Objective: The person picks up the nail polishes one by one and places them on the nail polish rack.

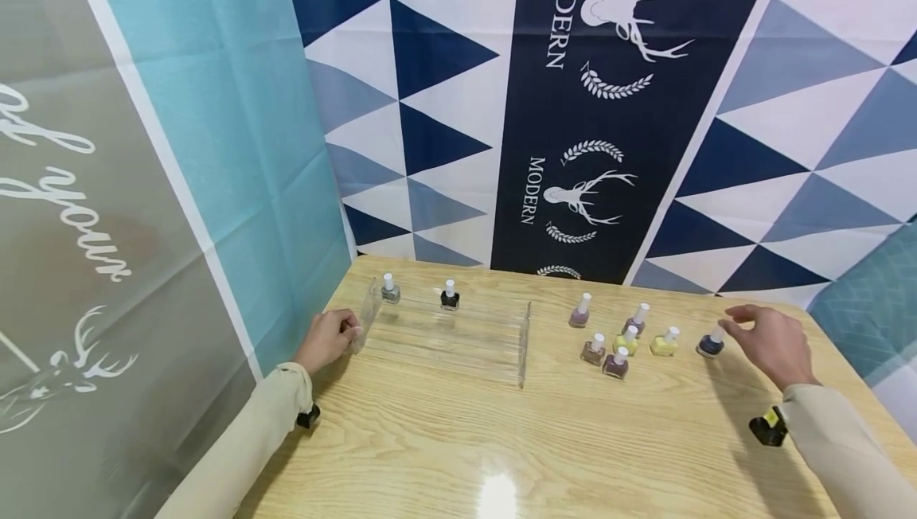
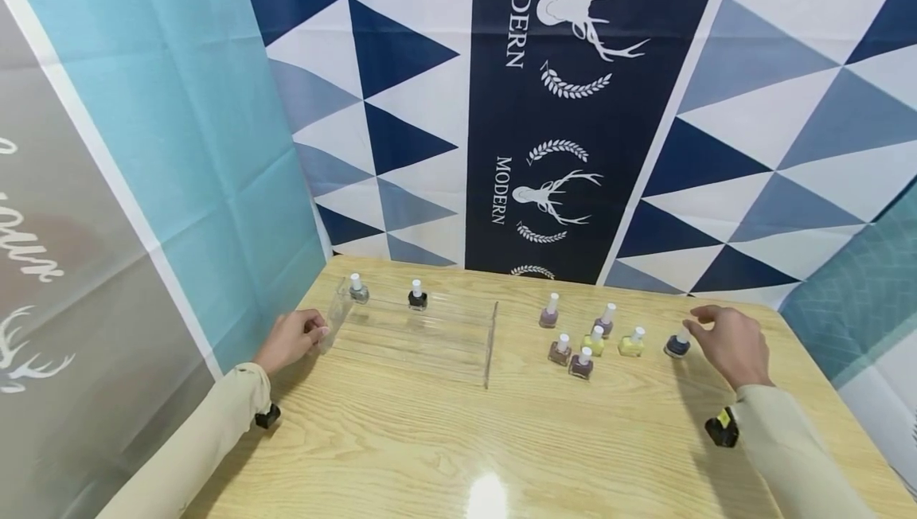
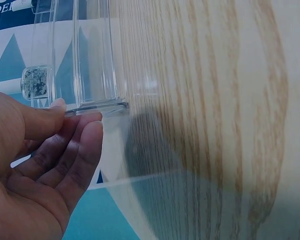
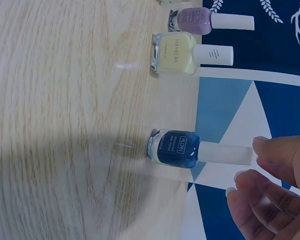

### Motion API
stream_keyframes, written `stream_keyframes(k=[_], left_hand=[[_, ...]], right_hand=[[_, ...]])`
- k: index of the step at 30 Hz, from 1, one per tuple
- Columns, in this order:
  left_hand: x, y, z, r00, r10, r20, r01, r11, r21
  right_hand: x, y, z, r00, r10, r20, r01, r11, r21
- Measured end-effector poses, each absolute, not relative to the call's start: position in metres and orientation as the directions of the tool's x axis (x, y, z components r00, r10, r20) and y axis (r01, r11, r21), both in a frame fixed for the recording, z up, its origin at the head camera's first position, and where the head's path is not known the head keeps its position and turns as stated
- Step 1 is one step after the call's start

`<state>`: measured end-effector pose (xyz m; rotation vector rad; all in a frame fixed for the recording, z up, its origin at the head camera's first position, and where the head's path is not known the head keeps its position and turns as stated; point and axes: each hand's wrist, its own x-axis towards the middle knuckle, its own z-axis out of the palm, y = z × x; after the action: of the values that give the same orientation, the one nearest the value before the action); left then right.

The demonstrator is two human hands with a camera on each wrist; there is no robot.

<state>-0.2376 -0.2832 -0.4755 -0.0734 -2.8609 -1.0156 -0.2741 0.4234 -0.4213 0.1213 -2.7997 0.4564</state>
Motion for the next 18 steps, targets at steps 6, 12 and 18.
stream_keyframes(k=[6,12,18], left_hand=[[-0.238,-0.282,-0.476,-0.993,0.005,0.119,0.078,0.778,0.623],[-0.238,-0.281,-0.475,-0.993,0.010,0.116,0.082,0.770,0.633],[-0.238,-0.283,-0.477,-0.994,0.004,0.111,0.074,0.770,0.634]], right_hand=[[-0.278,0.424,-0.426,-0.956,-0.033,0.291,-0.125,0.944,-0.304],[-0.278,0.426,-0.429,-0.957,-0.015,0.290,-0.110,0.942,-0.317],[-0.277,0.428,-0.433,-0.959,-0.015,0.282,-0.110,0.940,-0.322]])
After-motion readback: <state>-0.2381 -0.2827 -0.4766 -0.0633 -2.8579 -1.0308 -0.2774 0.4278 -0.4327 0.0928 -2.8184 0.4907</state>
